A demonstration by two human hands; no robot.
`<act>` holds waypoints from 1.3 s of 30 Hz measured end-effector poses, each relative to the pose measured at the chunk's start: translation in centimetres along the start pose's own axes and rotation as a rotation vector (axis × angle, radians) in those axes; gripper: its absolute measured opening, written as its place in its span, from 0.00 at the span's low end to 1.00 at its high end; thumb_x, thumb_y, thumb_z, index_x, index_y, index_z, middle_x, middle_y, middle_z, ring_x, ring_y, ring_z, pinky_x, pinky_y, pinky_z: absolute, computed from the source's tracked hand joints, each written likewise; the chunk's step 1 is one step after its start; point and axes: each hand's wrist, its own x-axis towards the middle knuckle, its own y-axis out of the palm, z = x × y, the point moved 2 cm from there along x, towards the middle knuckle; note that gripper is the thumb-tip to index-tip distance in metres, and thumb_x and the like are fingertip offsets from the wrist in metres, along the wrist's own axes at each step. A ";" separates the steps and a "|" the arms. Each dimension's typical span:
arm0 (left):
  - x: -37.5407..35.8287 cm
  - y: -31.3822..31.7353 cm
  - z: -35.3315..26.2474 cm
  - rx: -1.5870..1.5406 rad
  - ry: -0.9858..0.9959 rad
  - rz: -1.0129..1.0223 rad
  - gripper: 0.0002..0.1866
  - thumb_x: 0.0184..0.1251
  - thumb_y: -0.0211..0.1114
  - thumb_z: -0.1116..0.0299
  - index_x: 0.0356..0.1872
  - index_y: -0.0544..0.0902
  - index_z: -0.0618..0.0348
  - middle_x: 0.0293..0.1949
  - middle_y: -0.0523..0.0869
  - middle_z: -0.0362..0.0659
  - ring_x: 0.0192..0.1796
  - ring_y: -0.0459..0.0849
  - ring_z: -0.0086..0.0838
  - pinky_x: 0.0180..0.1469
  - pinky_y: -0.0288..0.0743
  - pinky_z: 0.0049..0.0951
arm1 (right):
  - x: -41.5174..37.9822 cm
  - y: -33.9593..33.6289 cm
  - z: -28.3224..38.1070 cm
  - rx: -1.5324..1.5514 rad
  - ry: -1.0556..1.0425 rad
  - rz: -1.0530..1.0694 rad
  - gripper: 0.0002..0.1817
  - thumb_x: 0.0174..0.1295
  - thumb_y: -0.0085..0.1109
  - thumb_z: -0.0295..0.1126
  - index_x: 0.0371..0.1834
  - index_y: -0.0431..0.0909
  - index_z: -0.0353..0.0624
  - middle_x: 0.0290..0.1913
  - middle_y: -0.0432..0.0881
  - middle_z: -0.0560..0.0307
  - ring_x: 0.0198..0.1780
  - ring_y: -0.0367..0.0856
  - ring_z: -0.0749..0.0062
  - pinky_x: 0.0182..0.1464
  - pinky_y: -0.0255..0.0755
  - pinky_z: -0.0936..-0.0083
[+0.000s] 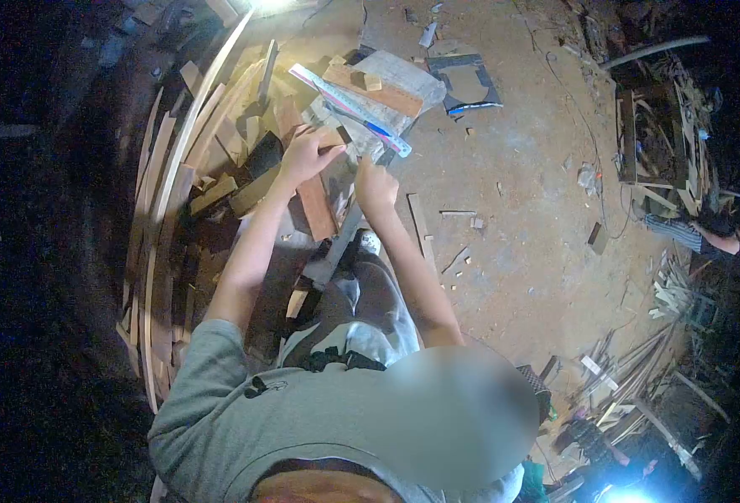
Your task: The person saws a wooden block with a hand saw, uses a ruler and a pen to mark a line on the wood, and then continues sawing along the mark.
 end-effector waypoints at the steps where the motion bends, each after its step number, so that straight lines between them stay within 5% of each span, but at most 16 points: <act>1: 0.0 0.0 0.2 0.021 0.043 -0.076 0.25 0.51 0.63 0.50 0.39 0.77 0.64 0.33 0.81 0.55 0.42 0.78 0.45 0.53 0.65 0.37 | 0.3 -0.4 0.5 -0.008 0.017 0.007 0.09 0.60 0.44 0.36 0.38 0.70 0.45 0.23 0.78 0.41 0.26 0.80 0.48 0.27 0.74 0.56; 6: -0.1 0.2 0.6 0.018 0.005 -0.016 0.25 0.51 0.63 0.51 0.41 0.77 0.62 0.33 0.81 0.54 0.42 0.78 0.44 0.53 0.65 0.37 | -9.0 -0.9 -4.3 -0.014 0.146 0.105 0.14 0.64 0.39 0.42 0.38 0.71 0.46 0.23 0.78 0.38 0.27 0.78 0.43 0.28 0.72 0.53; 9: -0.2 0.0 0.4 0.010 -0.002 0.008 0.25 0.51 0.62 0.51 0.42 0.78 0.61 0.33 0.82 0.54 0.42 0.78 0.43 0.53 0.65 0.37 | -9.5 -1.5 -4.5 0.012 0.153 0.115 0.14 0.64 0.38 0.43 0.40 0.71 0.48 0.23 0.78 0.38 0.28 0.78 0.42 0.28 0.71 0.52; 14: -0.1 0.0 0.0 -0.022 -0.016 0.040 0.27 0.50 0.63 0.49 0.42 0.78 0.64 0.37 0.81 0.52 0.47 0.75 0.48 0.54 0.64 0.36 | 0.3 1.1 -0.7 0.039 0.114 0.099 0.15 0.64 0.36 0.42 0.41 0.71 0.47 0.29 0.78 0.37 0.32 0.78 0.42 0.32 0.71 0.49; 17: 0.0 -0.2 0.2 0.015 -0.007 -0.077 0.25 0.52 0.62 0.50 0.41 0.78 0.64 0.33 0.82 0.54 0.42 0.78 0.43 0.54 0.64 0.35 | -0.3 -0.4 -0.2 0.059 0.074 0.055 0.10 0.60 0.41 0.36 0.36 0.71 0.44 0.28 0.79 0.40 0.32 0.79 0.46 0.35 0.72 0.52; 21: 0.1 0.1 0.6 0.054 0.081 -0.125 0.24 0.51 0.63 0.52 0.40 0.78 0.63 0.32 0.82 0.52 0.40 0.79 0.43 0.51 0.66 0.35 | -5.5 -1.7 -4.5 0.132 0.086 0.103 0.15 0.62 0.39 0.40 0.38 0.72 0.41 0.30 0.78 0.35 0.35 0.77 0.42 0.37 0.70 0.51; 23: -0.1 -0.4 0.2 -0.015 -0.033 -0.057 0.23 0.50 0.64 0.53 0.41 0.78 0.61 0.31 0.82 0.52 0.39 0.79 0.43 0.49 0.69 0.36 | -8.7 -2.7 -6.8 0.316 0.241 -0.004 0.17 0.64 0.39 0.42 0.36 0.72 0.39 0.30 0.77 0.34 0.35 0.77 0.40 0.34 0.70 0.53; 28: -0.3 -6.2 -5.8 -0.050 0.061 -0.174 0.22 0.49 0.67 0.53 0.39 0.79 0.60 0.26 0.83 0.49 0.28 0.82 0.40 0.31 0.75 0.33 | -13.9 -8.2 -7.4 0.580 0.441 -0.333 0.20 0.63 0.46 0.41 0.35 0.71 0.30 0.25 0.76 0.36 0.31 0.79 0.48 0.32 0.68 0.62; 31: -1.7 -11.4 -11.1 -0.077 0.083 -0.248 0.22 0.48 0.68 0.54 0.38 0.79 0.61 0.27 0.83 0.49 0.29 0.83 0.39 0.32 0.75 0.33 | -14.5 -9.0 -6.5 0.553 0.378 -0.507 0.19 0.63 0.46 0.41 0.36 0.70 0.30 0.24 0.76 0.36 0.29 0.78 0.49 0.30 0.67 0.62; 35: -4.5 -16.5 -16.4 -0.114 0.203 -0.368 0.21 0.45 0.70 0.59 0.37 0.78 0.64 0.29 0.83 0.50 0.30 0.83 0.40 0.33 0.75 0.32 | -14.5 -12.9 -1.7 0.876 0.270 -0.374 0.16 0.63 0.48 0.39 0.36 0.67 0.32 0.19 0.71 0.51 0.20 0.72 0.71 0.23 0.65 0.72; 39: -7.2 -19.4 -19.0 -0.129 0.213 -0.415 0.21 0.43 0.73 0.67 0.38 0.77 0.68 0.31 0.83 0.51 0.33 0.83 0.35 0.36 0.76 0.29 | -15.0 -14.2 1.0 0.966 0.180 -0.296 0.14 0.63 0.48 0.36 0.37 0.64 0.34 0.18 0.70 0.56 0.18 0.69 0.79 0.20 0.62 0.78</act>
